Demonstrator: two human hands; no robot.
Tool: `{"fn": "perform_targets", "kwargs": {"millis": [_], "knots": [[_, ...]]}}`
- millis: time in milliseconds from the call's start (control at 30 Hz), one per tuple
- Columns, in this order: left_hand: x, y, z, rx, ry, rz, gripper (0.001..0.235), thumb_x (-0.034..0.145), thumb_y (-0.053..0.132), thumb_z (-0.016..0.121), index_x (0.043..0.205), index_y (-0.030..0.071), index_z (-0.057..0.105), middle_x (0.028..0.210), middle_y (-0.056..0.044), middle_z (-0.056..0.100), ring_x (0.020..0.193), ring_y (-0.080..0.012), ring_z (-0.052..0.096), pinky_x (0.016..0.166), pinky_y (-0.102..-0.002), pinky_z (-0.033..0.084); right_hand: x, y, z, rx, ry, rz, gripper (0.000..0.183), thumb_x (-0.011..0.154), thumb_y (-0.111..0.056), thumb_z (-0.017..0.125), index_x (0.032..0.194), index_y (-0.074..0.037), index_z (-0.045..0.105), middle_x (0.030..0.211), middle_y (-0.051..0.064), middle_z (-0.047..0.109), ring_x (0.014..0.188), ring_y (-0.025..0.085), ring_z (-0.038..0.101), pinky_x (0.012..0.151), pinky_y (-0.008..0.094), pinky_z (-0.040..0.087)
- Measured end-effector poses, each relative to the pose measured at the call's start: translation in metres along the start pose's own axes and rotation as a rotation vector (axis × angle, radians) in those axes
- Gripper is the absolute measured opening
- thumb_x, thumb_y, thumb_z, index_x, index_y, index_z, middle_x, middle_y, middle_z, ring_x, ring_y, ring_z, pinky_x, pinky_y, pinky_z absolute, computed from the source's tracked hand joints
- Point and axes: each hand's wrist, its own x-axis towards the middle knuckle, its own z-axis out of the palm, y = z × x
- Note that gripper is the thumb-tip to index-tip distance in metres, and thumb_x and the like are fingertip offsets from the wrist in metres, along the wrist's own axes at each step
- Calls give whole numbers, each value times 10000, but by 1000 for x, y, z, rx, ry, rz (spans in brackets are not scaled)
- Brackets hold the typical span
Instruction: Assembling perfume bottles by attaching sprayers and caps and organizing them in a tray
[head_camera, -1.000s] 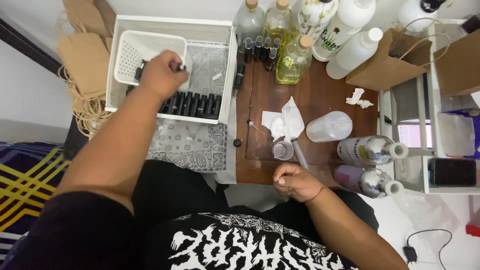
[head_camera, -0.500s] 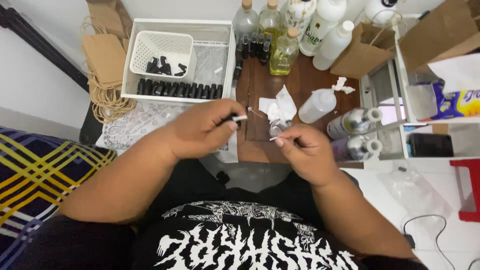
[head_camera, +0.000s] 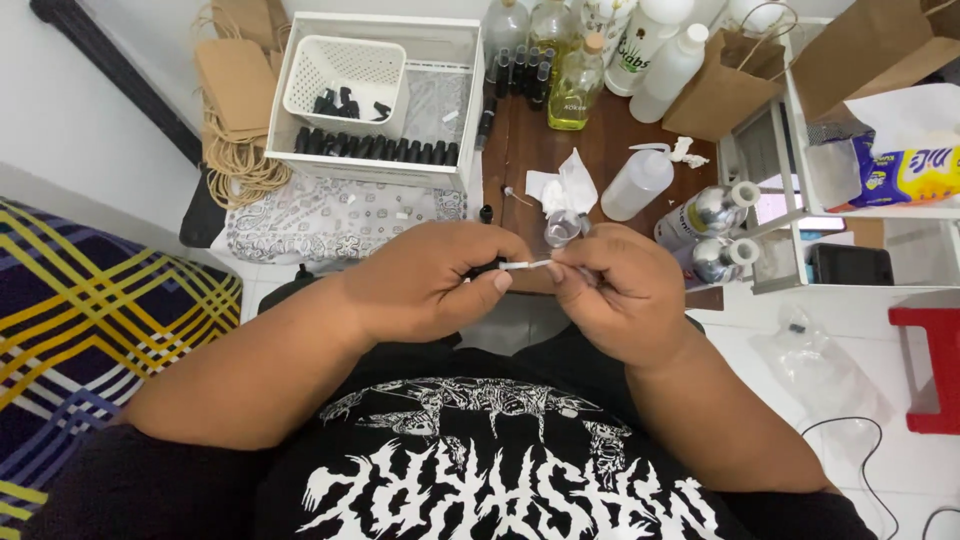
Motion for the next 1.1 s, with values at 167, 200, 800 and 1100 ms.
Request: {"fn": "perform_targets", "kwargs": {"millis": [167, 200, 800, 1100], "knots": [[-5, 12, 2, -4, -1, 7, 304, 1014, 260, 456, 1148, 97, 674, 823, -157, 665, 777, -375, 683, 677, -458, 565, -2, -11, 2, -34, -15, -21, 27, 868, 29, 747, 862, 51, 732, 579, 57, 455, 453, 170, 425, 450, 285, 392], [-6, 13, 2, -12, -2, 12, 296, 1015, 252, 459, 1147, 100, 676, 827, -151, 667, 783, -368, 687, 679, -450, 564, -2, -13, 2, -49, -18, -22, 25, 866, 29, 741, 852, 47, 732, 574, 60, 450, 447, 178, 419, 445, 294, 390], [-21, 9, 3, 192, -114, -134, 314, 1000, 308, 511, 1104, 70, 687, 810, -183, 669, 811, -433, 681, 662, -480, 552, 3, -21, 4, -323, -256, -176, 84, 917, -18, 666, 898, -20, 748, 577, 101, 531, 487, 308, 539, 499, 387, 483], [-32, -4, 7, 152, -157, -129, 335, 1007, 284, 491, 1179, 43, 648, 928, -266, 673, 943, -524, 653, 754, -554, 552, -8, -11, 18, -133, -229, -101, 127, 949, -83, 650, 856, -7, 690, 614, 114, 553, 531, 375, 554, 520, 433, 491]]}}
